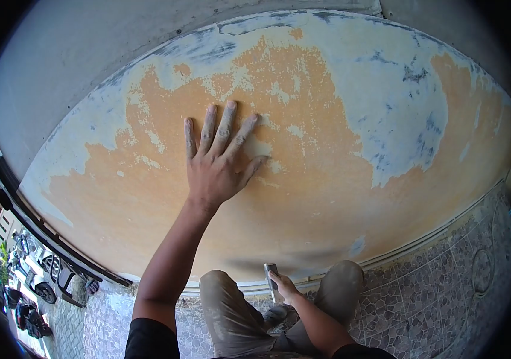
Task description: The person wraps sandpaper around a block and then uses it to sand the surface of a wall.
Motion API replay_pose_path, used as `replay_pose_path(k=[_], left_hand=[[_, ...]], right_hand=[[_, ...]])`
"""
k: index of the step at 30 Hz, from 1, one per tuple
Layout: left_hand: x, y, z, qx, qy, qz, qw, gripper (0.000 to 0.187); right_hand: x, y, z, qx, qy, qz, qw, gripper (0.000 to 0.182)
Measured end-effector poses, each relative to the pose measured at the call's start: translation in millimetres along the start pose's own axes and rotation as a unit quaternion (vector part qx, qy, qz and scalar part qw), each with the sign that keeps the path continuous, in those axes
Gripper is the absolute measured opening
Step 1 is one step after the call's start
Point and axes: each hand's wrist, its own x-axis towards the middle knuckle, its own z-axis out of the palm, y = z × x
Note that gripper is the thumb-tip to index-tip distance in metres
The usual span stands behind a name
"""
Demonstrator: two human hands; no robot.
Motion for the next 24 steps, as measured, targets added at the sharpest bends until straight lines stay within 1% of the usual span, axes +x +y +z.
replay_pose_path(k=[2, 3, 4, 6, 7, 8, 10, 12, 13, 14, 16, 17, 18, 19, 20, 22, 23, 24], left_hand=[[29, -21, -11, 0.01, 0.033, -0.042, 0.999, 0.088], [45, -34, -17, 0.019, 0.049, -0.055, 0.997, 0.092], [59, -48, -21, 0.016, 0.084, -0.06, 0.995, 0.093], [82, -77, -29, 0.03, 0.143, -0.07, 0.987, 0.094], [89, -91, -29, 0.025, 0.143, -0.077, 0.986, 0.094], [93, -104, -29, 0.041, 0.148, -0.094, 0.984, 0.093], [93, -113, -35, 0.053, 0.15, -0.119, 0.98, 0.092], [92, -112, -39, 0.025, 0.111, -0.133, 0.985, 0.09], [93, -113, -34, 0.03, 0.193, -0.092, 0.976, 0.074], [92, -113, -32, 0.025, 0.192, -0.101, 0.976, 0.074], [92, -115, -28, 0.03, 0.21, -0.089, 0.973, 0.073], [92, -110, -32, 0.003, 0.209, -0.095, 0.973, 0.068], [94, -106, -35, -0.003, 0.212, -0.105, 0.971, 0.068], [97, -102, -39, -0.013, 0.233, -0.103, 0.967, 0.062], [99, -101, -39, -0.021, 0.255, -0.102, 0.961, 0.055], [99, -104, -35, -0.014, 0.269, -0.113, 0.956, 0.058], [99, -104, -33, -0.031, 0.282, -0.113, 0.952, 0.058], [100, -104, -32, -0.047, 0.294, -0.111, 0.948, 0.057]], right_hand=[[-3, 3, -1, -0.03, 0.002, -0.017, 0.999, 0.042], [-3, 6, 0, -0.035, 0.015, -0.057, 0.998, 0.038], [-8, 6, 2, -0.035, 0.019, -0.054, 0.998, 0.038], [-26, -14, 13, -0.043, 0.038, -0.084, 0.995, 0.034], [-35, -28, 20, -0.051, 0.036, -0.124, 0.99, 0.032], [-43, -49, 28, -0.057, 0.042, -0.12, 0.99, 0.032], [-57, -104, 48, -0.086, 0.051, -0.237, 0.966, 0.028], [-74, -175, 76, -0.042, 0.046, -0.328, 0.943, 0.037], [-77, -210, 94, -0.046, 0.079, -0.415, 0.905, 0.045], [-80, -240, 108, -0.052, 0.11, -0.498, 0.859, 0.054], [-84, -284, 120, -0.072, 0.099, -0.553, 0.824, 0.066], [-82, -300, 126, -0.083, 0.102, -0.552, 0.824, 0.066], [-78, -313, 132, -0.113, 0.136, -0.593, 0.786, 0.065], [-75, -320, 137, -0.144, 0.168, -0.632, 0.743, 0.064], [-72, -323, 139, -0.157, 0.169, -0.632, 0.74, 0.064], [-60, -322, 138, -0.218, 0.205, -0.648, 0.701, 0.063], [-48, -321, 134, -0.251, 0.245, -0.675, 0.649, 0.059], [-39, -319, 130, -0.26, 0.243, -0.674, 0.647, 0.059]])
